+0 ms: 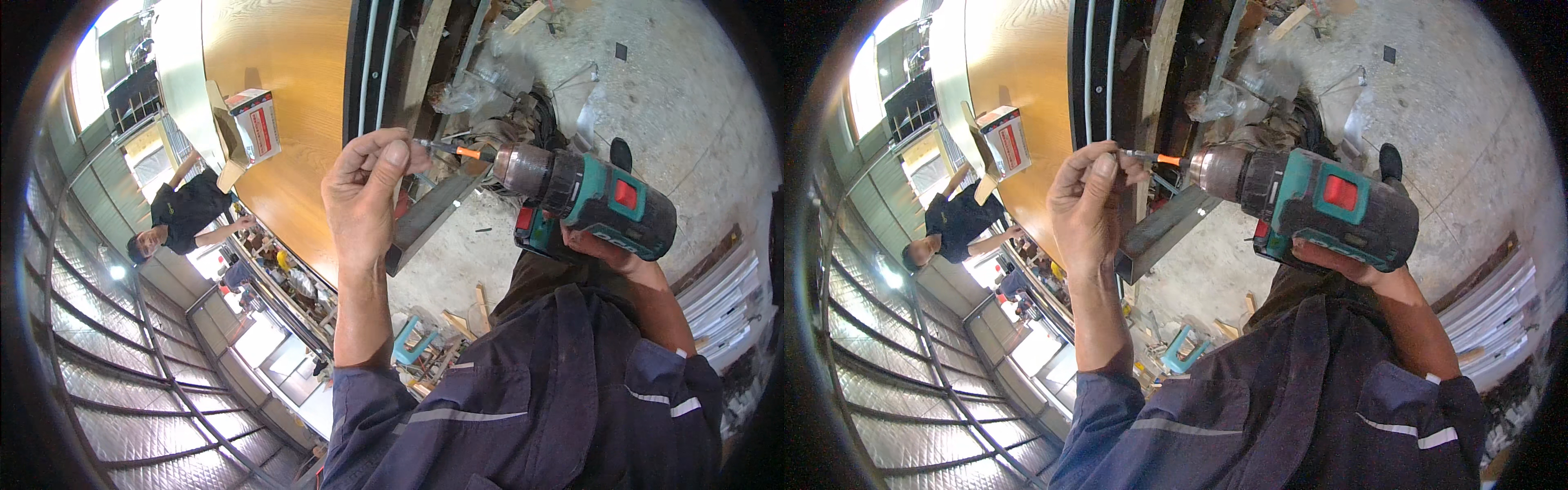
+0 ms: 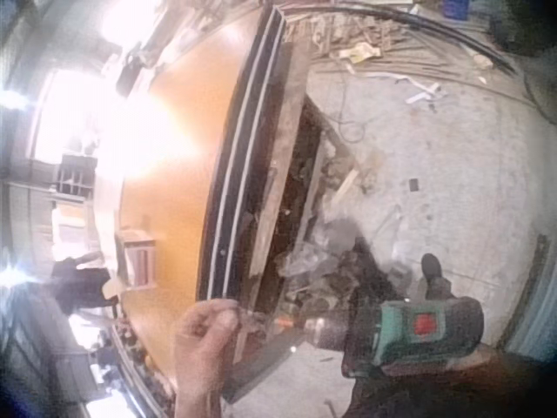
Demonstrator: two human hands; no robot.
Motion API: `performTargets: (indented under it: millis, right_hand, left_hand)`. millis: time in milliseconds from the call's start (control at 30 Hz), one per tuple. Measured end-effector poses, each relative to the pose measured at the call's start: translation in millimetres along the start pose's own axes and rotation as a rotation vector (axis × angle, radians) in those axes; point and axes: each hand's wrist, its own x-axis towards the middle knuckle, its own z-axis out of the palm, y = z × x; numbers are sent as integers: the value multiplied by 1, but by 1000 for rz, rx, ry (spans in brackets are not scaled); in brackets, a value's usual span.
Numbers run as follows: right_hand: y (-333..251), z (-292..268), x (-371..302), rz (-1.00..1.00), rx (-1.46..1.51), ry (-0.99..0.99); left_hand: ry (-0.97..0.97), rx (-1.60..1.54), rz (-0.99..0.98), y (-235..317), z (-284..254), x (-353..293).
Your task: The person attaches black metal strips to the edges of a large wooden panel using a cordless drill and screws. After securing the strips, the person lifts and moves the panel to another location in the workshop.
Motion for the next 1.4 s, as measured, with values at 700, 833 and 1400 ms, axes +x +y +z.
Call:
performTargets:
  millis: [700,833,1400]
  right_hand:
    - [-37,-50,29,-40,410,-100]
    - [-34,-45,34,-118,337,-128]
    - [-4,-38,37,-17,438,-208]
  left_hand:
    - [-479,275,-402,8,-23,21]
    - [-460,51,-460,4,-27,27]
    - [-430,-185,-501,-20,-29,33]
